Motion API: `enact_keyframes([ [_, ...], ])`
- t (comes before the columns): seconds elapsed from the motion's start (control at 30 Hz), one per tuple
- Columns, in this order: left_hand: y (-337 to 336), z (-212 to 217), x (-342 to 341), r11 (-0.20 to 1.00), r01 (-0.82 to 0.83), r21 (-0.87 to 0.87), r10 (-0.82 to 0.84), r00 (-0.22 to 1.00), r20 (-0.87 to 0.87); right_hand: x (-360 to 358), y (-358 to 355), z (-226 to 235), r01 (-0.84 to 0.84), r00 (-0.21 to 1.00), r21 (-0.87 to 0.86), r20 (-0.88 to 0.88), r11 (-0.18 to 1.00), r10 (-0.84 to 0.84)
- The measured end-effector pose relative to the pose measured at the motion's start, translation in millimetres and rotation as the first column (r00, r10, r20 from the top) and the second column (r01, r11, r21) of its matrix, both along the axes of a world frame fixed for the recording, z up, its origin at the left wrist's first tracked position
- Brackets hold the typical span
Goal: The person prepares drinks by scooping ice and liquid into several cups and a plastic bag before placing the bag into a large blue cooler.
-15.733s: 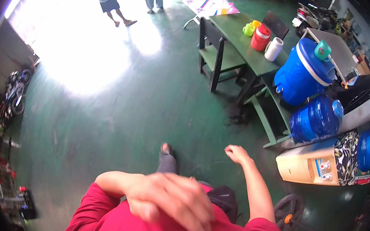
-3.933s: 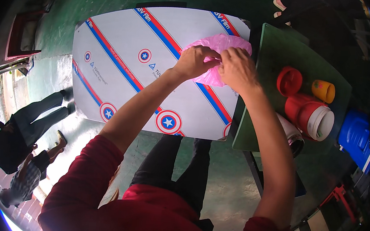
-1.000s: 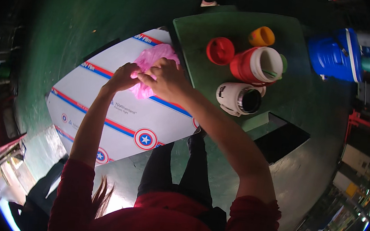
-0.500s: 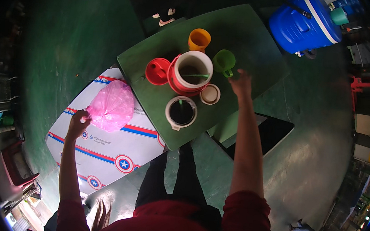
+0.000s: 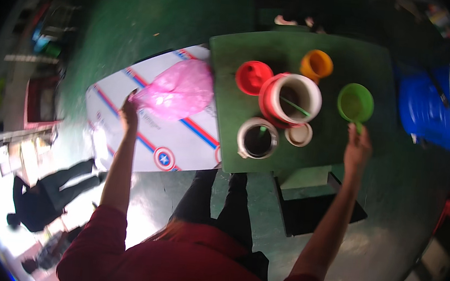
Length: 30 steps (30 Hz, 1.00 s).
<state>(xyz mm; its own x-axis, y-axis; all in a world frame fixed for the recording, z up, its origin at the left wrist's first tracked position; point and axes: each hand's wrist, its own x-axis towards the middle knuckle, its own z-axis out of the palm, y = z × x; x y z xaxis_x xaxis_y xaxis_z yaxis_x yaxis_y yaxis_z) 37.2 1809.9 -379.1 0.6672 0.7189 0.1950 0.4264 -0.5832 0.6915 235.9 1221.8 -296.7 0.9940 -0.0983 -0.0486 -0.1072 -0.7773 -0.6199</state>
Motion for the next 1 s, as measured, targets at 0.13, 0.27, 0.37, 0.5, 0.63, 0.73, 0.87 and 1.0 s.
enact_keyframes([
  [0.13,-16.2,-6.3,-1.5,0.611,0.337,-0.717,0.122,0.854,0.505,-23.1,115.9,87.6,-0.206,0.976,0.223,-0.022,0.953,0.216],
  [0.27,-29.1,29.5,-3.4,0.46,0.298,-0.837,0.232,0.869,0.437,-55.7,268.5,61.5,-0.476,0.815,0.474,-0.079,0.741,0.574],
  [0.37,-19.5,49.5,1.4,0.413,0.356,-0.838,0.162,0.877,0.453,-72.8,355.8,-7.4,-0.631,0.647,0.438,-0.157,0.64,0.746],
  [0.5,-2.1,61.6,-6.1,0.297,0.463,-0.835,0.074,0.86,0.504,-96.9,434.0,-83.9,-0.9,0.435,-0.021,-0.081,0.435,0.897],
  [0.63,17.3,46.4,-15.2,0.181,0.497,-0.849,0.036,0.859,0.511,-105.1,475.4,-60.5,-0.789,0.529,-0.383,-0.025,0.48,0.848],
  [0.73,27.5,41.6,-16.6,0.175,0.471,-0.864,0.037,0.874,0.484,-83.6,471.3,-66.6,-0.637,0.557,-0.639,0.006,0.432,0.83],
  [0.87,40.1,11.3,-16.5,0.222,0.39,-0.894,0.022,0.914,0.404,-61.1,472.8,-70.0,-0.57,0.569,-0.761,-0.096,0.308,0.816],
  [1.0,48.7,-5.7,-12.1,0.21,0.152,-0.966,-0.12,0.984,0.129,-49.0,481.4,-71.0,-0.522,0.547,-0.822,-0.121,0.225,0.828],
])
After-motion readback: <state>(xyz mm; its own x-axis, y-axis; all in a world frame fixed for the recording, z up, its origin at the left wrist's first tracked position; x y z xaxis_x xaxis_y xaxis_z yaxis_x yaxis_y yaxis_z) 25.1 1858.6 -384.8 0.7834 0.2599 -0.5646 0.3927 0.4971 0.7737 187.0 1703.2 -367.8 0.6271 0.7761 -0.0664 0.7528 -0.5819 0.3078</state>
